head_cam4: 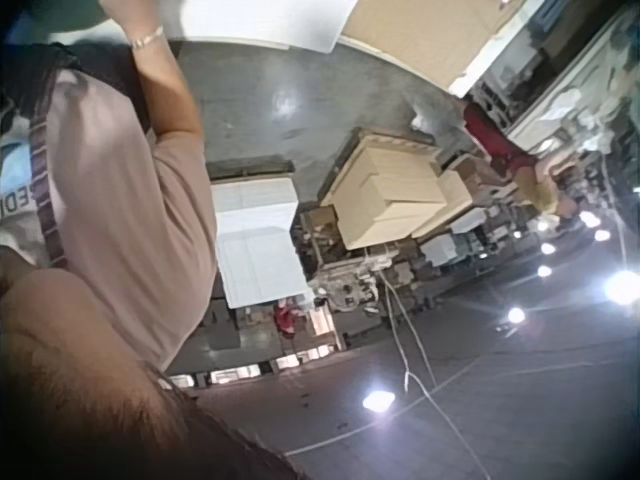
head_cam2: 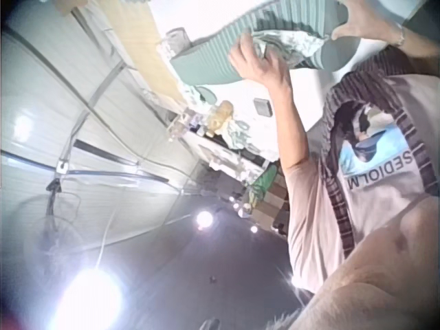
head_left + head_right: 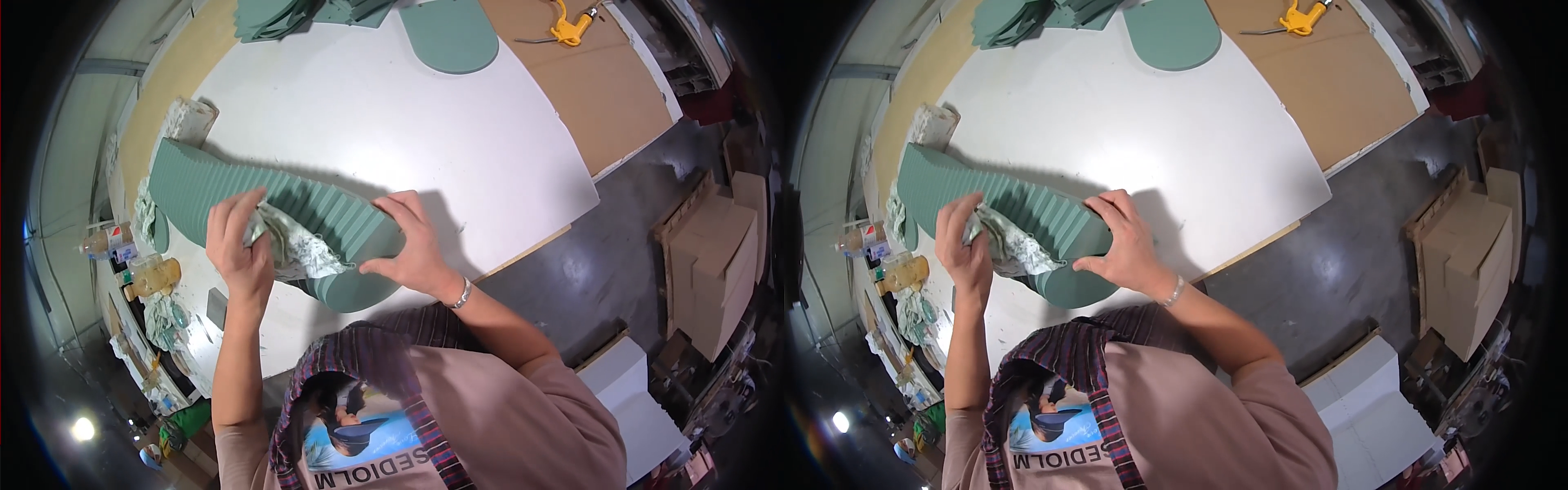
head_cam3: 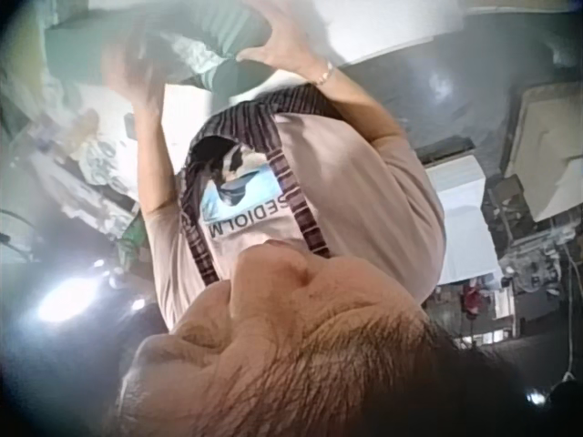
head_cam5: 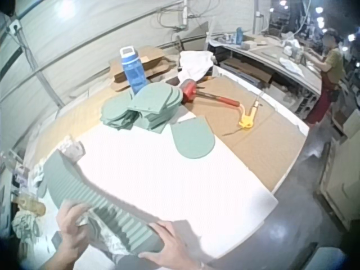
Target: The person finishes green ribbed foam components using a cloth and a small applicator. They apply a liquid to individual pieces and a large stacked assembly, and use a small knife to trim the material.
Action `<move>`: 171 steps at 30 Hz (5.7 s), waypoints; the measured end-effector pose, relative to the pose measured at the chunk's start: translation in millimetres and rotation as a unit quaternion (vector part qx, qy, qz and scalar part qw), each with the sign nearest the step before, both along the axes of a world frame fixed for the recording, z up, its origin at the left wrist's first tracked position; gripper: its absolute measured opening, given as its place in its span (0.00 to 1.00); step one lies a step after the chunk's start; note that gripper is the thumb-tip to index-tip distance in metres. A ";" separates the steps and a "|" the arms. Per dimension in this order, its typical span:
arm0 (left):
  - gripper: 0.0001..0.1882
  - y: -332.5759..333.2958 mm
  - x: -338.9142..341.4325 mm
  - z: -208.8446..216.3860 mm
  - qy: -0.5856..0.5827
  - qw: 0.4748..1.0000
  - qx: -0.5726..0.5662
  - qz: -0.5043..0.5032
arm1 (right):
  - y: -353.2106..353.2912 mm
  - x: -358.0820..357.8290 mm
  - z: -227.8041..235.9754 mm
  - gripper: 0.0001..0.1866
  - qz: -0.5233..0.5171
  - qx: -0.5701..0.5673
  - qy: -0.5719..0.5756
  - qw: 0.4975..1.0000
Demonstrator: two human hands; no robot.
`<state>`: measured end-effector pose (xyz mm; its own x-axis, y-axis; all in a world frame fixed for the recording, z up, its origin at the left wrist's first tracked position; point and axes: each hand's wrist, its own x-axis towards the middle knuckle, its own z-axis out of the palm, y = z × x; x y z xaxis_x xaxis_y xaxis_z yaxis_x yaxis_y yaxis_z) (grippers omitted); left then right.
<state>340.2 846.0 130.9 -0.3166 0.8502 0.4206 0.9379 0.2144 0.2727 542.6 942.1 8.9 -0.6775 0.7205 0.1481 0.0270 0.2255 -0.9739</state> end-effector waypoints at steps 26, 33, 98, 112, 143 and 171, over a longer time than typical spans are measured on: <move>0.18 23.0 27.8 -17.3 -0.006 0.987 -0.109 -0.120 | 13.5 -0.1 5.0 0.42 0.075 -0.046 -0.080 0.993; 0.14 -19.9 23.3 -20.5 0.085 0.979 -0.126 -0.133 | 12.0 2.4 6.9 0.44 0.094 -0.078 -0.089 0.989; 0.15 -7.3 51.6 -29.2 0.038 0.993 -0.064 -0.088 | -4.8 1.8 4.2 0.48 0.047 0.000 -0.027 0.999; 0.07 -107.2 64.3 -12.3 -0.145 0.971 -0.055 0.185 | -0.7 0.8 -0.4 0.50 0.051 0.024 -0.038 0.998; 0.15 -34.5 72.9 -8.7 -0.106 0.985 0.035 -0.134 | -2.2 -0.8 -1.2 0.51 0.049 0.031 -0.052 0.997; 0.14 -60.4 75.8 -43.9 -0.039 0.992 -0.026 -0.120 | -2.3 1.4 2.0 0.47 0.043 0.013 0.007 0.999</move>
<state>416.0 785.5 87.0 -0.1329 0.9247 0.3568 0.9403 0.0038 0.3404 544.1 939.8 10.9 -0.7341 0.6560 0.1755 -0.0062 0.2520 -0.9677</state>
